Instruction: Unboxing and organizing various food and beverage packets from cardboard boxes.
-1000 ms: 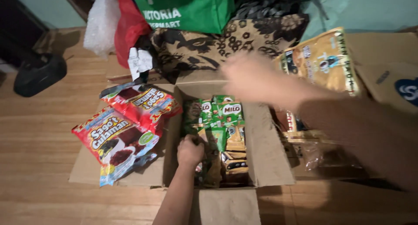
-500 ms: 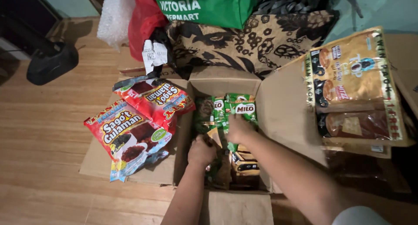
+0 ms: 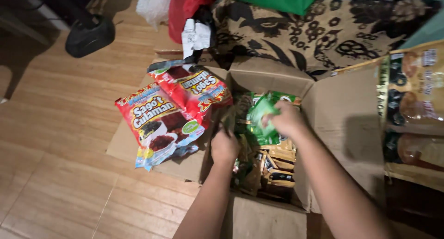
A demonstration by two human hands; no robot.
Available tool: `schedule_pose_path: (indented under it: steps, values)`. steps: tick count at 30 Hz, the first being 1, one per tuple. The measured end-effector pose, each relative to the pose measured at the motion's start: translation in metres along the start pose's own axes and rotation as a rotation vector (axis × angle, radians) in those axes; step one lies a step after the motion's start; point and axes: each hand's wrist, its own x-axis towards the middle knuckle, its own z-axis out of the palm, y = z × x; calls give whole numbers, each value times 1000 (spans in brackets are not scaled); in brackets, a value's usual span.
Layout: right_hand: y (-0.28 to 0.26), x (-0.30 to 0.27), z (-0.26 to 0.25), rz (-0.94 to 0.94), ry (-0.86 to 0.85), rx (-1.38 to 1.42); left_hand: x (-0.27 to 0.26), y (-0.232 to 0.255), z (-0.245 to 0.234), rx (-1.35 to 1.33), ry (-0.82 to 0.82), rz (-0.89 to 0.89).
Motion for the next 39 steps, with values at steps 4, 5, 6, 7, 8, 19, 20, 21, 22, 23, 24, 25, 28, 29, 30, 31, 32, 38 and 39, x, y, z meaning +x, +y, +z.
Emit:
schedule_pose_path:
  steps: [4,5,6,7,8,19,20,21,22,23,24,25,28,29,30,31,32,38,39]
  values:
    - [18,22,8,-22,247,284,0,4,-5,-190,68,99]
    - [26,31,14,-79,232,426,5,0,0,-348,27,98]
    - [35,39,19,-135,218,567,9,-4,6,-508,-17,97]
    - [33,37,19,-135,214,565,9,-4,6,-509,-15,94]
    - [30,36,18,-122,212,493,10,-3,7,-699,-121,37]
    - [45,54,37,-99,77,175,17,-15,27,-763,-147,-21]
    - [47,60,41,-123,18,153,22,-22,38,-677,-122,3]
    - [49,65,44,-147,-42,131,27,-28,48,-590,-96,26]
    - [54,69,51,-141,-30,134,21,-21,41,-590,-106,35]
    - [58,74,57,-145,-137,30,16,-13,34,-641,-178,-53]
    - [64,78,62,-145,-241,-71,11,-6,27,-686,-256,-139]
    - [71,86,68,-135,-226,-63,5,-1,21,-680,-271,-128]
    - [98,113,80,-103,-274,77,-6,5,14,-813,-300,-11]
    - [110,125,80,-95,-271,8,-6,3,19,-801,-293,-6]
    - [124,135,82,-85,-279,-64,-8,0,25,-790,-283,-11]
    - [128,138,83,-68,-282,-54,-3,-3,33,-780,-299,-19]
    - [135,134,88,11,-382,118,-4,-9,41,-824,-276,-69]
    - [34,68,46,-25,-398,-194,30,-36,99,-998,-468,-352]
    - [18,65,44,30,-366,-282,45,-42,112,-883,-564,-395]
